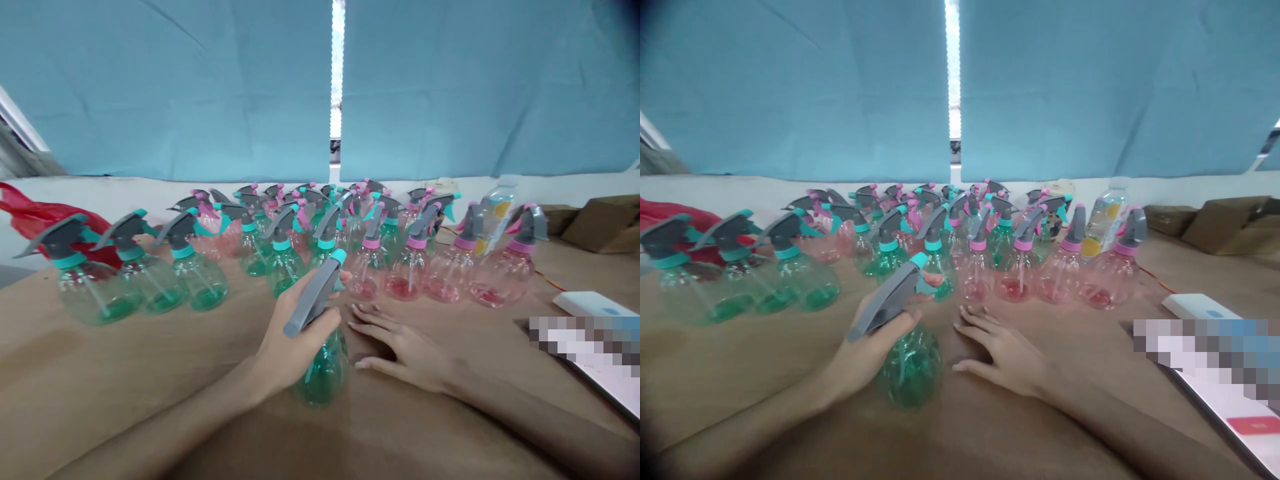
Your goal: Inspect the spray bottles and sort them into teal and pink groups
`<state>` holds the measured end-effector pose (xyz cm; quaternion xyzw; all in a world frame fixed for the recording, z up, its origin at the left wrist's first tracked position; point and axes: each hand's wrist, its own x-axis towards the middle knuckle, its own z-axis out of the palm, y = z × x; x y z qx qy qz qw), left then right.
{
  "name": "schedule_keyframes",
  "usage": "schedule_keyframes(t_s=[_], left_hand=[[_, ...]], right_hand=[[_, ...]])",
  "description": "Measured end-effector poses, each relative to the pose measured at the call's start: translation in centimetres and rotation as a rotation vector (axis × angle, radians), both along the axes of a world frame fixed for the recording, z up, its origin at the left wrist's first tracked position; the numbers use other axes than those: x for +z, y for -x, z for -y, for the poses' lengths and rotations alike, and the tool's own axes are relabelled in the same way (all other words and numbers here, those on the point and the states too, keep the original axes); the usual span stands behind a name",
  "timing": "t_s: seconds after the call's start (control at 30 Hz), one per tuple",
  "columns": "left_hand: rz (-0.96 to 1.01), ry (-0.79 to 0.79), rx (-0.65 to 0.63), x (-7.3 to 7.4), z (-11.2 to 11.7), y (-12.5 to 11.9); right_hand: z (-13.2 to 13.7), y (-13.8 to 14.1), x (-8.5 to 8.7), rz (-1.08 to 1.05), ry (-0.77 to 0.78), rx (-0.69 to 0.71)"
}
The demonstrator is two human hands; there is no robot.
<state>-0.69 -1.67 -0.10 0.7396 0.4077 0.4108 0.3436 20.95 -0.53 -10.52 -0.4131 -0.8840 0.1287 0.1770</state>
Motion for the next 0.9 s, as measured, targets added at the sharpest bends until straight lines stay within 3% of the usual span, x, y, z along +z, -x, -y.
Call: schedule_keyframes(t_s=[0.53, 0.9], left_hand=[[-0.141, 0.018, -0.016, 1.2, -0.6, 0.0], [-0.112, 0.035, -0.009, 0.0, -0.9, 0.8]], right_hand=[[0.2, 0.2, 0.5, -0.024, 0.037, -0.003], [0.1, 0.0, 0.5, -0.042, 0.031, 0.005]])
